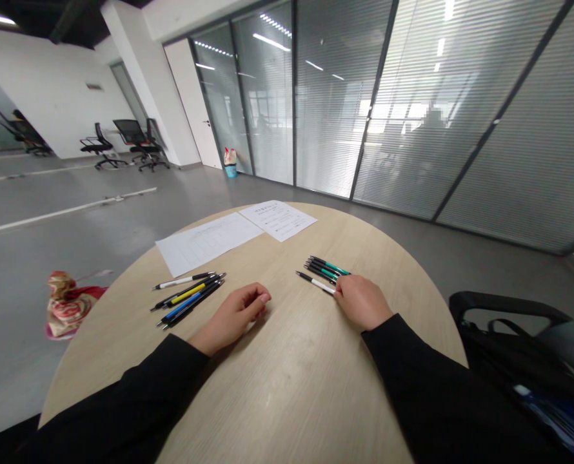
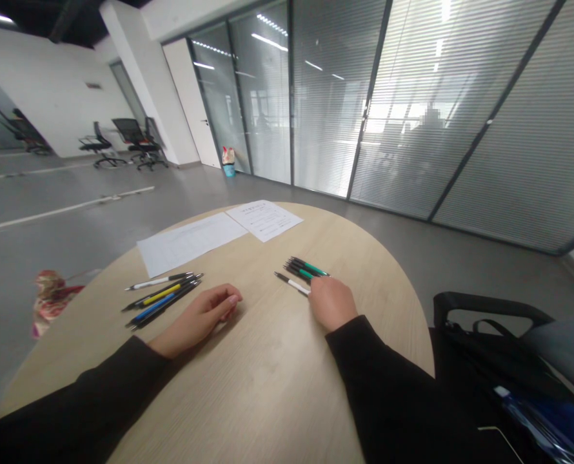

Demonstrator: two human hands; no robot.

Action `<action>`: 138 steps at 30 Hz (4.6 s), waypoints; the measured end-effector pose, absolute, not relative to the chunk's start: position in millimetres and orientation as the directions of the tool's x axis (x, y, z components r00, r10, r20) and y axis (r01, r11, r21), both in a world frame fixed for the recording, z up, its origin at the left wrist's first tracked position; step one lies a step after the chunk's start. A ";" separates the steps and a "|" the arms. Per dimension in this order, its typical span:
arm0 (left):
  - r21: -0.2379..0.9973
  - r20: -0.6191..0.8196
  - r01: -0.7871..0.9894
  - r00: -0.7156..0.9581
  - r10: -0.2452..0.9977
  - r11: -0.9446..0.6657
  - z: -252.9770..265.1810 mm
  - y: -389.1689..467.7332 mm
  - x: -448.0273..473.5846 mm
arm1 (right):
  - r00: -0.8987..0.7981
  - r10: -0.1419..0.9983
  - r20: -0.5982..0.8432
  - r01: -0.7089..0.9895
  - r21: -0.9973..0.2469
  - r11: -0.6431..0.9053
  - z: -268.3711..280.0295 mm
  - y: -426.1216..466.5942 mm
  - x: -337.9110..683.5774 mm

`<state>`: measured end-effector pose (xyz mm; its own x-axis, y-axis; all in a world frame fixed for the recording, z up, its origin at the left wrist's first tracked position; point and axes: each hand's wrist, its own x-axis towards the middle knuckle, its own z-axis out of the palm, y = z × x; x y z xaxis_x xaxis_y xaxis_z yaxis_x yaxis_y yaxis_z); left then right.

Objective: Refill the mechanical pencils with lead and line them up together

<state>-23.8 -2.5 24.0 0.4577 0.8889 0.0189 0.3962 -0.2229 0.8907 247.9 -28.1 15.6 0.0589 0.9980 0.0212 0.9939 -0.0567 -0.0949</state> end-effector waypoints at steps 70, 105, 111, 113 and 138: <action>0.877 0.001 0.425 0.468 0.884 -0.226 21.7 0.3 -25.3 | 0.119 0.991 0.062 0.987 -0.120 -0.111 3.8 -20.8 256.4; 0.867 0.005 0.437 0.474 0.881 -0.240 23.1 -0.1 -24.9 | 0.114 0.992 0.054 0.986 -0.127 -0.106 4.8 -21.0 256.1; 0.837 0.032 0.465 0.486 0.873 -0.289 24.2 -1.1 -24.6 | 0.111 0.990 0.081 0.988 -0.121 -0.101 5.8 -21.7 254.8; 0.789 0.071 0.499 0.507 0.859 -0.359 24.4 -0.5 -25.4 | 0.112 0.990 0.082 0.988 -0.119 -0.102 6.8 -22.3 253.9; -0.164 0.205 0.970 0.211 0.956 -0.179 20.5 52.2 -117.1 | -0.331 0.921 0.204 0.794 -0.467 0.389 -1.2 -29.8 225.1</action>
<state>-117.1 52.2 20.5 0.2109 0.9558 0.2048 0.9701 -0.1788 -0.1643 225.1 -29.8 -1.2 -0.3310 0.9212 0.2044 0.7943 0.3889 -0.4667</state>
